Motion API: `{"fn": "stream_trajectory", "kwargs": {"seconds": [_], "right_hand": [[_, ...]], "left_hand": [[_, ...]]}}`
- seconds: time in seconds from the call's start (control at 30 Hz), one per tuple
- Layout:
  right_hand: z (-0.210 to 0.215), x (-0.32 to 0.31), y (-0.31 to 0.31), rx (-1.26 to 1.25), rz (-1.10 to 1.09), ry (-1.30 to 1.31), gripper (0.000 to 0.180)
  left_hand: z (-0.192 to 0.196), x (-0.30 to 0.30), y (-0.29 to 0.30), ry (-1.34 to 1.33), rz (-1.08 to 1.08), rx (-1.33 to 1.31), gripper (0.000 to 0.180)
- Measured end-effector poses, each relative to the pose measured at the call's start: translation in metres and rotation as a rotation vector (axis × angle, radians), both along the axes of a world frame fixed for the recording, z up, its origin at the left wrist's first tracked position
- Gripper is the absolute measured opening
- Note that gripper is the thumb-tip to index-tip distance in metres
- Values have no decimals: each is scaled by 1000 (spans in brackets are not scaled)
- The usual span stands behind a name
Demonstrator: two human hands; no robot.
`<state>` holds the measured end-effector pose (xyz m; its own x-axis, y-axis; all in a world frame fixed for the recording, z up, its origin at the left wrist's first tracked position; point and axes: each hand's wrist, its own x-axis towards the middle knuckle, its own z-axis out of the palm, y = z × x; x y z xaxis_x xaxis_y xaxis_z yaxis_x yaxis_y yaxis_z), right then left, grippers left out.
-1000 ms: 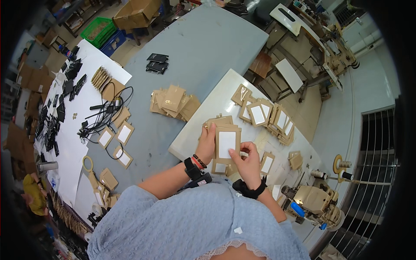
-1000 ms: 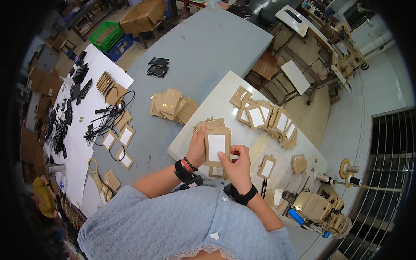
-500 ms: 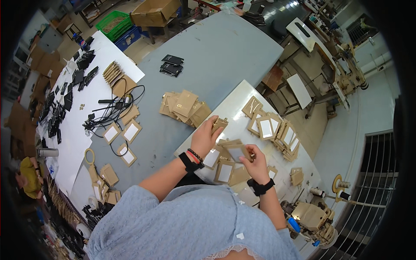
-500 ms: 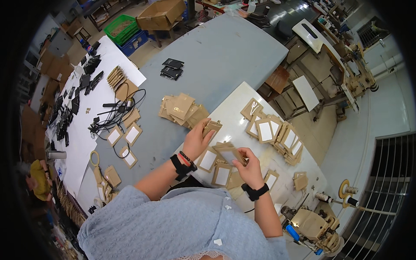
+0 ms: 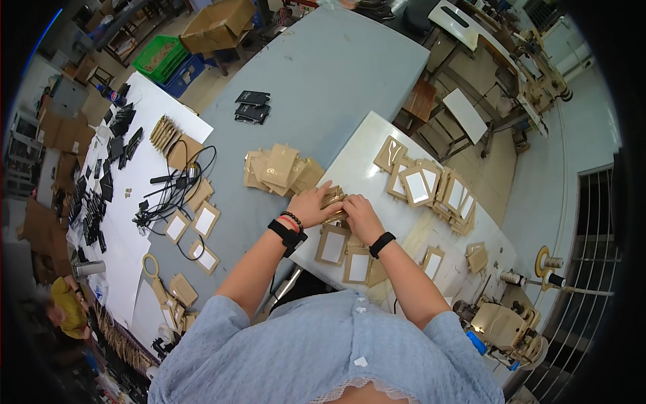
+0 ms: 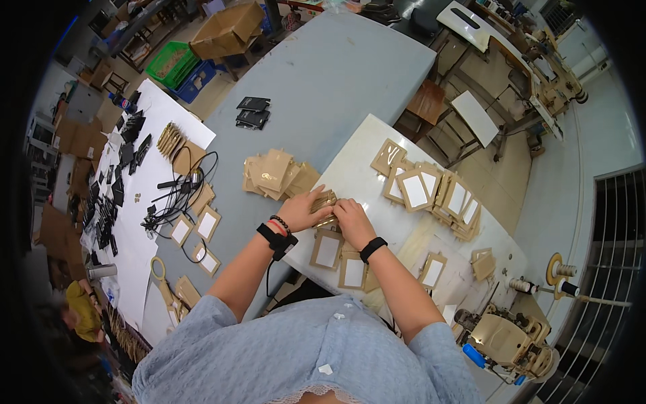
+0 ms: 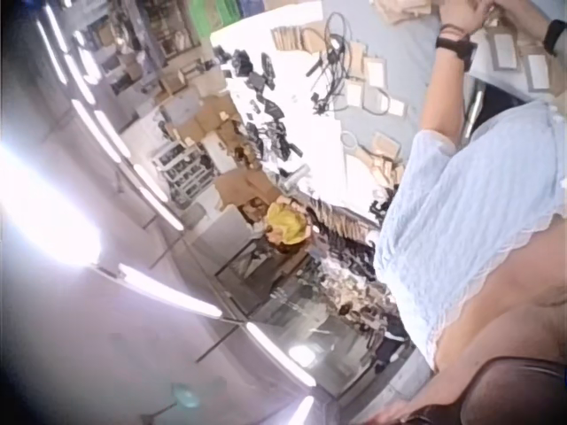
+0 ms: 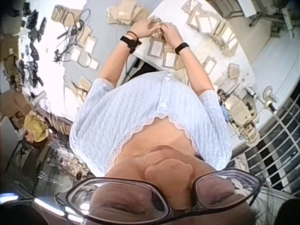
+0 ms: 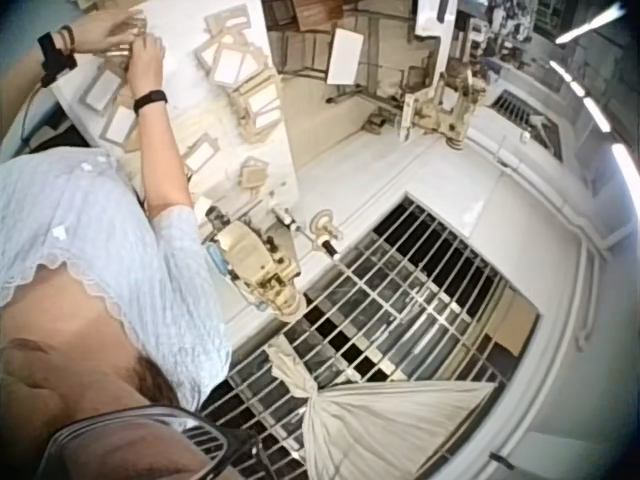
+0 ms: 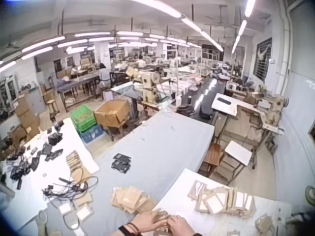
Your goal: The person assembles small cardboard frames by inserting white rectangular inserts into the center of the cardboard pieces. They handle the frames one by one, picking them up from a pile, inserting the white piece, and placing the completed unit into a separate stack on the table.
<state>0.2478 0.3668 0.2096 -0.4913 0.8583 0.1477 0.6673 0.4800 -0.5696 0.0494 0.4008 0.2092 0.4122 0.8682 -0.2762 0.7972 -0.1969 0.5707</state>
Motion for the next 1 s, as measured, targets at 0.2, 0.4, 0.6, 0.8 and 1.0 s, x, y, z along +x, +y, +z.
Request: {"fn": "stream_trajectory", "kwargs": {"seconds": [0.2,0.4,0.6,0.8,1.0], "right_hand": [[0,-13,-2,-43,-151,214,66],[5,-7,-1,-133,-147,62,86],[20,-2,1,-43,-136,42,68],[18,-16,20,-261,-40,-202,30],[1,4,37,-499,-176,55,22]], "left_hand": [[9,-4,-22,-99,-49,80,114],[3,4,-39,-1,57,237,114],[-5,14,-65,-84,210,388,87],[-12,21,-69,-36,115,329,84],[-5,22,-67,29,54,446,93]]}}
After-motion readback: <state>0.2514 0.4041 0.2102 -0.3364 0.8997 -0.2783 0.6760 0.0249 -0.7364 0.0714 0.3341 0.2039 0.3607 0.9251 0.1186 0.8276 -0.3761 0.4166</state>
